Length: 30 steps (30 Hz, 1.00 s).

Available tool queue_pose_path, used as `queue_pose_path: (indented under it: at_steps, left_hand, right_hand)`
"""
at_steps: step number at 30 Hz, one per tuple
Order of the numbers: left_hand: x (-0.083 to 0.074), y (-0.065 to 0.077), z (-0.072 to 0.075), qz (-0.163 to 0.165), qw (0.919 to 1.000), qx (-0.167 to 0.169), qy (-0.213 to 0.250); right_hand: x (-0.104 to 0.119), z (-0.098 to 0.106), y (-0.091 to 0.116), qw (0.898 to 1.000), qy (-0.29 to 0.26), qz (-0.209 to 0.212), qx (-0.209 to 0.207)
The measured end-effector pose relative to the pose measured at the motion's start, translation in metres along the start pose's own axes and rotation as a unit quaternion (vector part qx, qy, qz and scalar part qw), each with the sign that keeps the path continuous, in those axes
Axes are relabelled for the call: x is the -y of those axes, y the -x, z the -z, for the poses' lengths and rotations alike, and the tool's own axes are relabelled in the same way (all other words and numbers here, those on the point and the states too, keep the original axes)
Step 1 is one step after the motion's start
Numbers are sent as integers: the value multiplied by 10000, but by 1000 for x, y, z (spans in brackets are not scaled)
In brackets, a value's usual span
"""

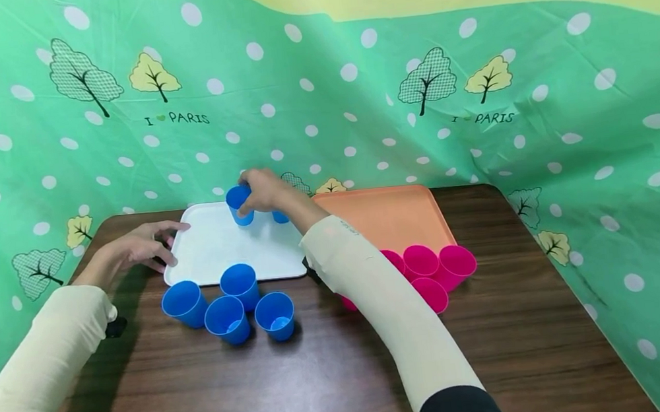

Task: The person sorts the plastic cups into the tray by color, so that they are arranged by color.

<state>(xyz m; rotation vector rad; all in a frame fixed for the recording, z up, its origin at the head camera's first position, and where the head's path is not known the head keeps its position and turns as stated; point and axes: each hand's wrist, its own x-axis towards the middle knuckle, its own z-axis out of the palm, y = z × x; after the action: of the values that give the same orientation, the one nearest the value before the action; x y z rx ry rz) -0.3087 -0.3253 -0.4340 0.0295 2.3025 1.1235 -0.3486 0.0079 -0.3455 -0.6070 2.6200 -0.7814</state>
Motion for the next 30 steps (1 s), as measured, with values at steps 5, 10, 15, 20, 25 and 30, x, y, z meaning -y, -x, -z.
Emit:
queue_pose_path:
  at_steps: [5,10,15,20,25,30]
  left_hand:
    - [-1,0,0,5,10000,-21,57]
    - [-1,0,0,11,10000,-42,71]
    - [0,0,0,35,9999,-53,83]
    - [0,-1,0,37,9999,-44,101]
    - [0,-1,0,29,9999,-38,137]
    - [0,-1,0,29,9999,-24,130]
  right_hand:
    - [-1,-3,-5,9999,129,57,20]
    - [-2,-4,-9,9995,293,106,36]
    - [-3,-9,-12,9984,490,287,23]
    - [-3,-16,-16,9977,601,294,-54]
    - [-1,-23,-19,9975,640,33,-311]
    - [2,-26,-21,9966,617,-224,-492]
